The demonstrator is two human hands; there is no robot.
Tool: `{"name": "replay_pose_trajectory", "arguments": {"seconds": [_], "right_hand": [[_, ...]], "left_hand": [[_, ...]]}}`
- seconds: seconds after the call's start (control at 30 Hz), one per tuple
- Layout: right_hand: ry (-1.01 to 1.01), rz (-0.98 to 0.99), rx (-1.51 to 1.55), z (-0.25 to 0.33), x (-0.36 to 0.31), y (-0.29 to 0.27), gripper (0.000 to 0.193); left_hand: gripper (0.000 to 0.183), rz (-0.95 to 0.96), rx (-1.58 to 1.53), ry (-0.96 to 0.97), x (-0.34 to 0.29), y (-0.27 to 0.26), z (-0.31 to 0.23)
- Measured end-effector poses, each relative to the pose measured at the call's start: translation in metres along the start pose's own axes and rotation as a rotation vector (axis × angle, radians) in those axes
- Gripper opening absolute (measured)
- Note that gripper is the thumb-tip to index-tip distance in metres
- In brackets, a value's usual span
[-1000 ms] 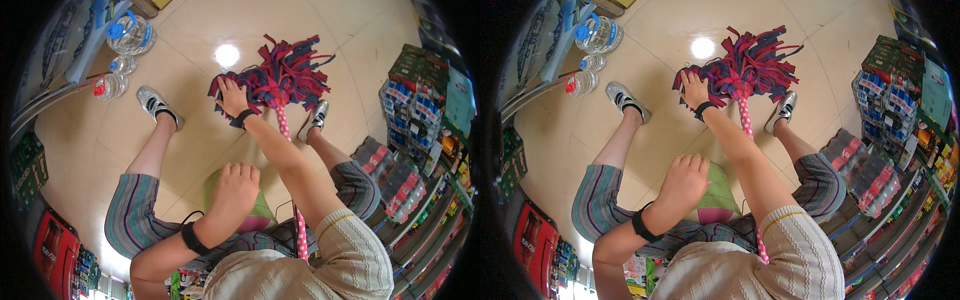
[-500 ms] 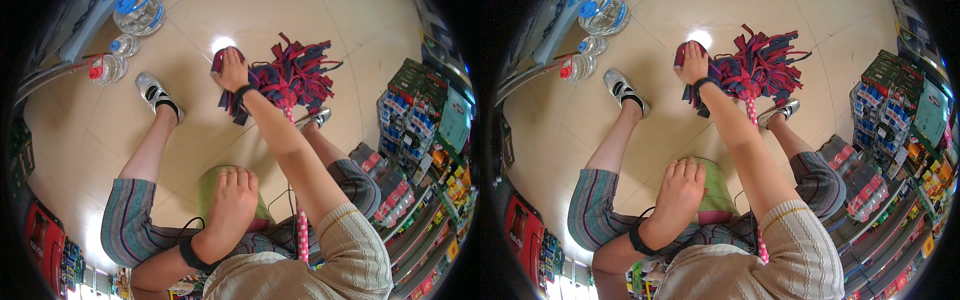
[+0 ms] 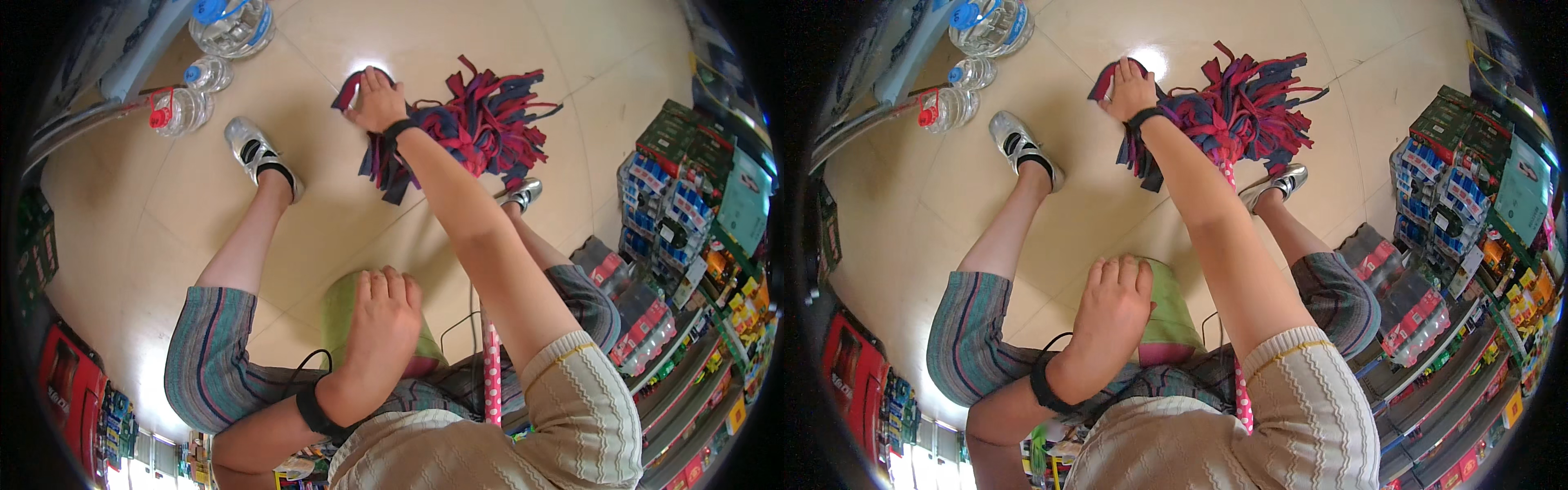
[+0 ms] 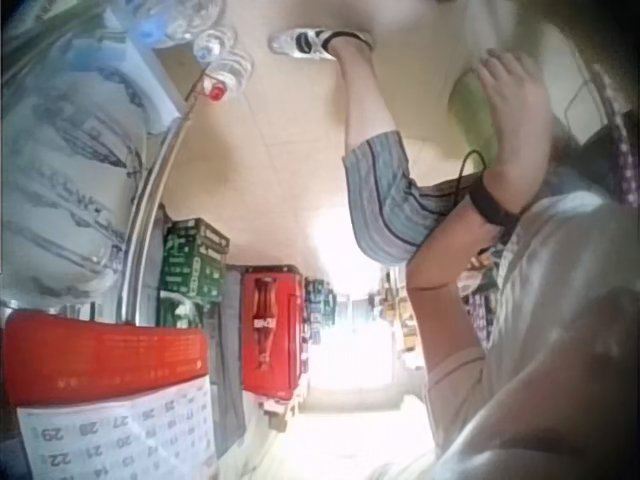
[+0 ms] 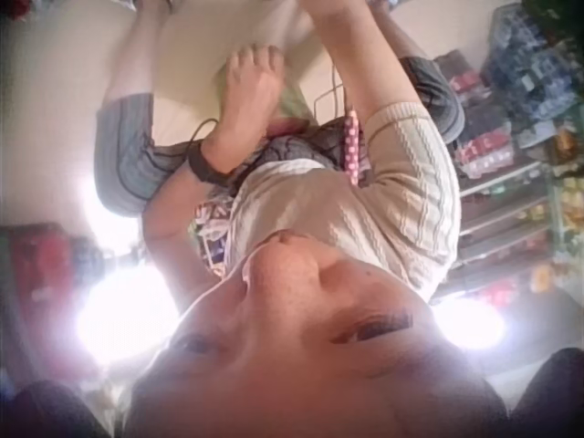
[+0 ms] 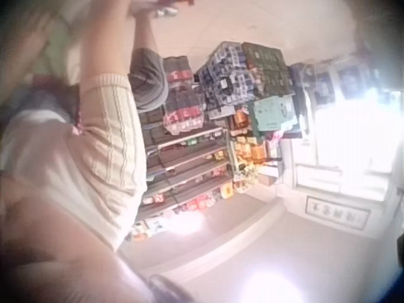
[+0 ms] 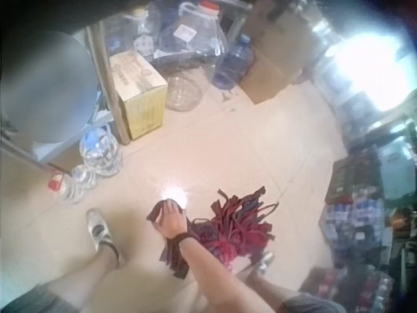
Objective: Assembling a colorful strip-head mop by attaching the head and handle together while sitting on a stool.
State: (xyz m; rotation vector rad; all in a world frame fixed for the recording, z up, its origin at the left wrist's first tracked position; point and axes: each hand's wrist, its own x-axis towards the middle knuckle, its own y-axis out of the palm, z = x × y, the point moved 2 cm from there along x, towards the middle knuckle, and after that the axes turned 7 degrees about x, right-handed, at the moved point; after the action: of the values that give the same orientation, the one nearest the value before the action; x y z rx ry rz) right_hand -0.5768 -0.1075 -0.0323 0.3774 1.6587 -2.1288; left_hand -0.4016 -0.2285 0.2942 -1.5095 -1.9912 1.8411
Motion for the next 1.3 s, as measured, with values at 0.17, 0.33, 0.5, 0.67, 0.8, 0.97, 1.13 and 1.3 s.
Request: {"name": "replay_pose_trajectory", "arguments": {"seconds": [0.17, 0.33, 0.5, 0.67, 0.8, 0.97, 1.13, 1.3], "right_hand": [[-0.001, 0.019, 0.072, 0.004, -0.038, 0.015, 0.091], [-0.001, 0.004, 0.028, -0.014, -0.018, 0.008, 0.097], [-0.009, 0.082, 0.068, -0.003, -0.041, 0.021, 0.096], [0.001, -0.055, 0.091, -0.01, -0.021, 0.012, 0.098], [0.038, -0.004, 0.093, -0.005, -0.009, 0.011, 0.099], [-0.006, 0.093, 0.094, -0.004, -0.042, 0.016, 0.1], [0.054, 0.041, 0.145, -0.007, -0.005, -0.002, 0.099], [-0.024, 0.038, 0.098, -0.011, -0.052, 0.024, 0.101]], "left_hand": [[0.053, -0.004, 0.028, -0.019, 0.002, 0.004, -0.002], [0.052, -0.058, 0.007, 0.018, 0.008, 0.002, -0.008], [0.052, -0.019, 0.032, -0.007, -0.001, 0.01, -0.012], [0.052, -0.052, 0.004, 0.033, 0.003, 0.004, -0.017], [0.053, 0.029, 0.029, 0.01, 0.003, 0.01, -0.015], [0.055, 0.008, 0.056, 0.006, 0.004, 0.004, -0.013], [0.054, 0.002, 0.033, 0.063, 0.003, 0.006, -0.018], [0.053, 0.022, 0.052, 0.013, 0.004, 0.006, -0.015]]}}
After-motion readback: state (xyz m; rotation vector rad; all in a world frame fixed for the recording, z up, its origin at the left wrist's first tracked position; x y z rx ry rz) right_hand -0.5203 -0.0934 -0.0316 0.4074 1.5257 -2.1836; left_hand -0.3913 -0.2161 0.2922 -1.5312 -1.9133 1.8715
